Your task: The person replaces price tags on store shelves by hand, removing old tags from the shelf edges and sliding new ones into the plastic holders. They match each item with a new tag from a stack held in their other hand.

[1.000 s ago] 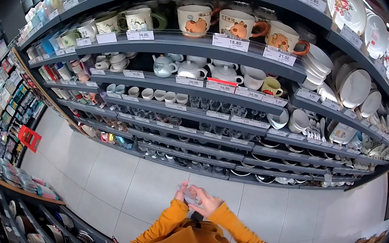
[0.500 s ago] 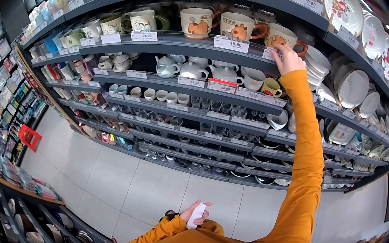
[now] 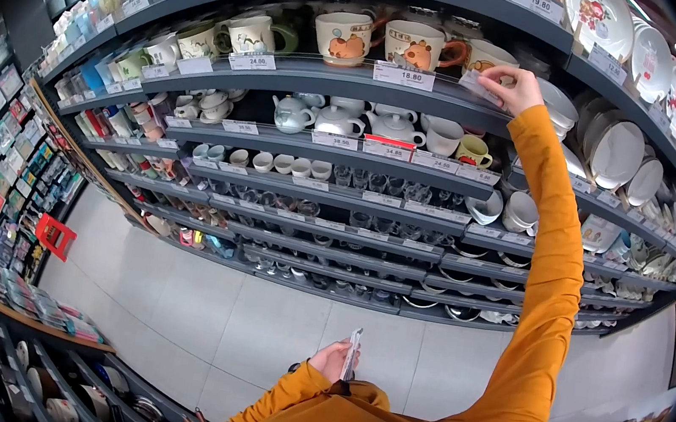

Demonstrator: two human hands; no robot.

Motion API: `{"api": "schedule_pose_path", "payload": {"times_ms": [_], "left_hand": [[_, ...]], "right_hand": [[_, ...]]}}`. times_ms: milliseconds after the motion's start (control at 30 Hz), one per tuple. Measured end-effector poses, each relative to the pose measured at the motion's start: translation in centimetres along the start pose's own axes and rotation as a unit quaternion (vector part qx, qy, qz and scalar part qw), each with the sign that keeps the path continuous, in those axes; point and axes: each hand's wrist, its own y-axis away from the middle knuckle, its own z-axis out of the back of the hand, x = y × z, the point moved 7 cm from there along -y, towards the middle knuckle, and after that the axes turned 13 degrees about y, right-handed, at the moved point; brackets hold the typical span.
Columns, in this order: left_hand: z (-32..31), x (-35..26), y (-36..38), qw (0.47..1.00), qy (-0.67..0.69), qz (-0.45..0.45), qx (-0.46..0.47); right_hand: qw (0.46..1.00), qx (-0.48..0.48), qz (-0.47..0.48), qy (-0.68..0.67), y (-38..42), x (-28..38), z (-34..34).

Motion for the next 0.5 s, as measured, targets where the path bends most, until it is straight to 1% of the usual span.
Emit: {"api": "schedule_pose_path", "payload": {"times_ms": [67,100,167,200,233,267,300,333,367,400,433,467,500], "left_hand": [[-0.1,-0.4,0.0,1.0,-0.024,-0.013,0.013],[-0.2,-0.7,0.0,0.999,-0.036,-0.02,0.02],[0.1,-1.5,-0.3,0.995,-0.058,-0.051,0.057],[0.1,-1.9,-0.5,0.992,-0.068,-0.066,0.077],[-0.1,-2.5,-0.5,0.991,-0.068,-0.093,0.064],[-0.5,-3.0,-0.5,0.989,-0.066,-0.119,0.05],[-0.7,-3.5,-0.5,0.987,-0.065,-0.146,0.036],[-0.5,-4.0,-0.8,0.983,-0.07,-0.168,0.018],[-0.4,-4.5,-1.3,0.979,-0.075,-0.19,0.0],[0.0,-4.9,-1.7,0.974,-0.081,-0.211,-0.02],[0.6,-5.3,-2.3,0.972,-0.046,-0.227,-0.041],[1.0,-5.5,-3.1,0.967,-0.055,-0.243,-0.047],[1.5,-5.7,-3.7,0.963,-0.066,-0.257,-0.055]], "right_hand": [[0.997,-0.062,0.004,-0.046,0.5,0.4,1.0],[0.996,-0.085,0.004,-0.036,1.4,1.0,1.6],[0.986,-0.119,0.034,-0.114,5.6,3.7,1.5],[0.983,-0.121,0.088,-0.104,8.2,4.4,0.3],[0.986,-0.072,0.074,-0.132,11.6,5.5,-1.8],[0.98,0.025,-0.028,-0.195,15.5,5.8,-4.8],[0.977,0.062,-0.036,-0.203,19.3,5.0,-8.8],[0.961,0.089,-0.076,-0.249,23.7,5.0,-12.7],[0.938,0.132,-0.139,-0.288,28.2,4.6,-17.1],[0.918,0.188,-0.18,-0.299,32.3,4.6,-20.8],[0.896,0.183,-0.218,-0.341,35.9,4.8,-23.6],[0.862,0.174,-0.287,-0.381,38.1,5.5,-24.6],[0.843,0.104,-0.317,-0.421,39.9,5.3,-25.5]]}}
